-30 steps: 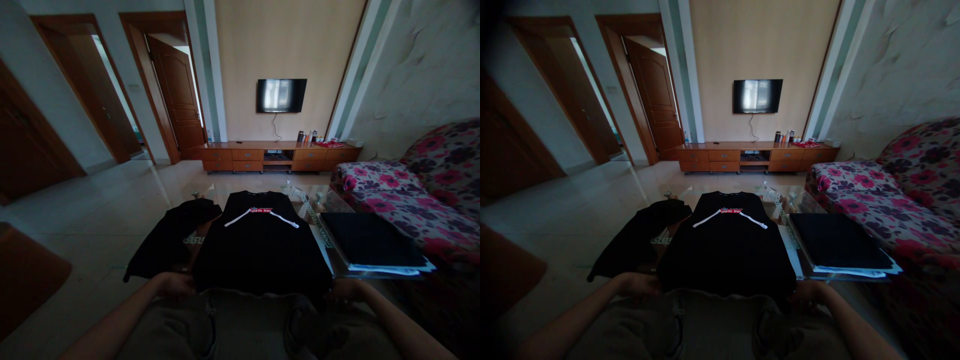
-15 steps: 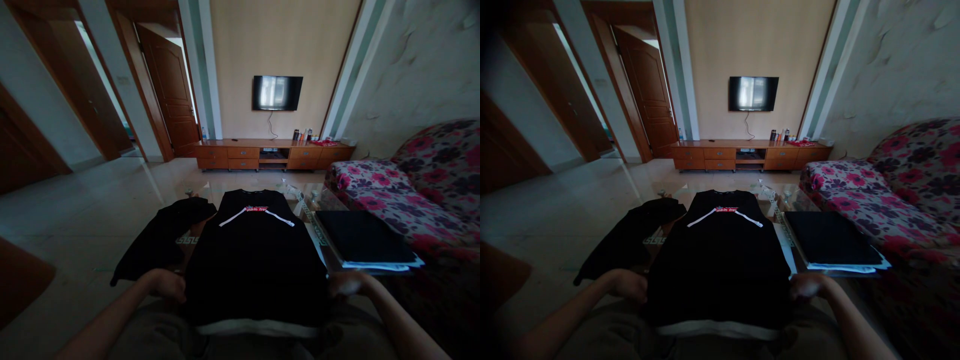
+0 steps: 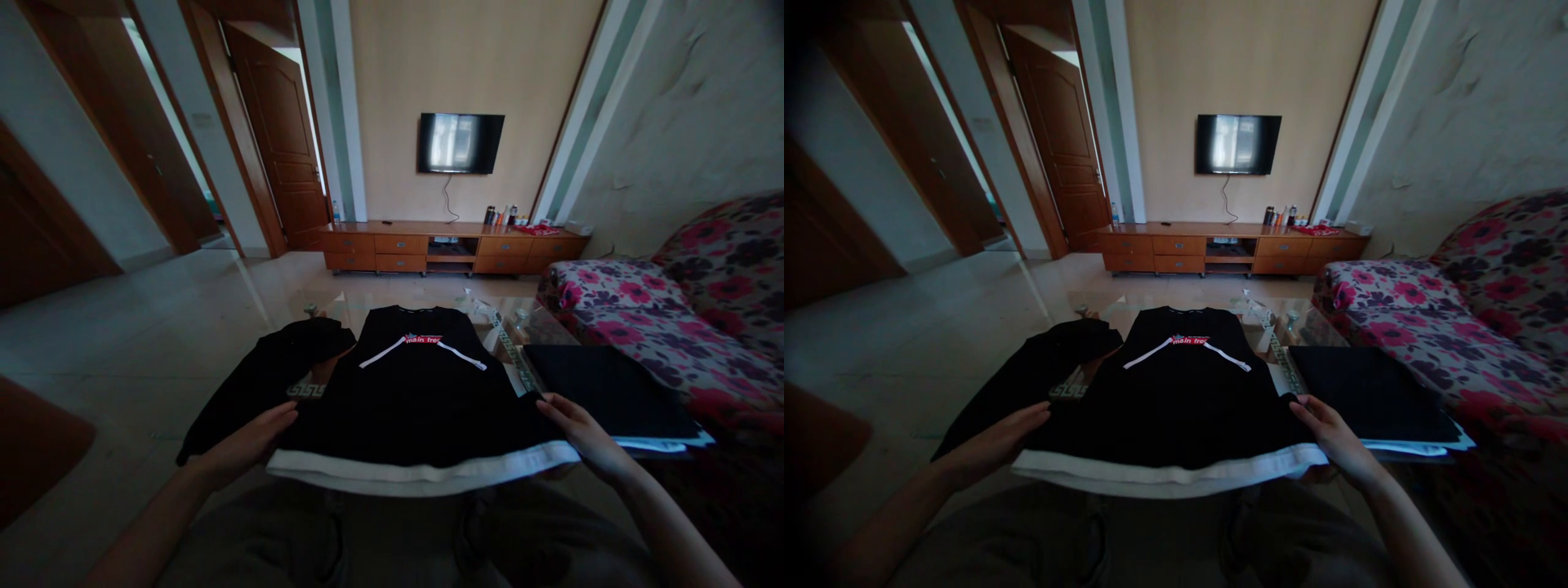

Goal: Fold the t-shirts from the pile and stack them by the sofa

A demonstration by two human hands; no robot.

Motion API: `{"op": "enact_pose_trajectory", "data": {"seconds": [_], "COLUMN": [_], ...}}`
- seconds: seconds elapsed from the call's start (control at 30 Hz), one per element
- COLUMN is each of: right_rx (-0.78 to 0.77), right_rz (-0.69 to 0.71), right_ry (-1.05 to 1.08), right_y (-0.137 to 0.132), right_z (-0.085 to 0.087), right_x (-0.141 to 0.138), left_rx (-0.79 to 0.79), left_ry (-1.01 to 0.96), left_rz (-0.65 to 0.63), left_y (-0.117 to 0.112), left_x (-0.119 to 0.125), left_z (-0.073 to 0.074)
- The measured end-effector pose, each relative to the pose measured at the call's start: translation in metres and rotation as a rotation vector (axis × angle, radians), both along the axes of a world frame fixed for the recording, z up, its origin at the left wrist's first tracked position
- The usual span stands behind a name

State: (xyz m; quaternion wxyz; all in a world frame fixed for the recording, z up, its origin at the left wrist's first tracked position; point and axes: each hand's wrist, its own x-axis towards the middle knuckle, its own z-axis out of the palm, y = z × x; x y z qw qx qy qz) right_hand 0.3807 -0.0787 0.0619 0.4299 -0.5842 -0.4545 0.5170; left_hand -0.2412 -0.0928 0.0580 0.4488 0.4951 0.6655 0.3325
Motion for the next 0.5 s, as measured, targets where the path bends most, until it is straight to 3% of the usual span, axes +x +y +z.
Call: {"op": "enact_pose_trajectory", "data": {"seconds": [0.07, 0.17, 0.33, 0.5], "right_rx": [0.034, 0.036, -0.074, -0.036], "right_rz": [-0.012, 0.012, 0.067, 0.112], "right_ry": [0.070, 0.196, 0.339, 0.342], "right_y": [0.000, -0.002, -0.004, -0.005], "right_z": [0.004, 0.010, 0.013, 0.017], "right_x": [-0.004, -0.008, -0.007, -0.006], "left_rx": [0.043, 0.112, 0.145, 0.066], "left_ry": [0.029, -0.018, -0.219, -0.477], "left_rz": [0.081, 0.046, 0.059, -0.037], "left_y": [0.004, 0.008, 0.010, 0.011], "left_x": [0.003, 0.013, 0.028, 0.017], "left_z": [0.001, 0.006, 0.015, 0.013]}}
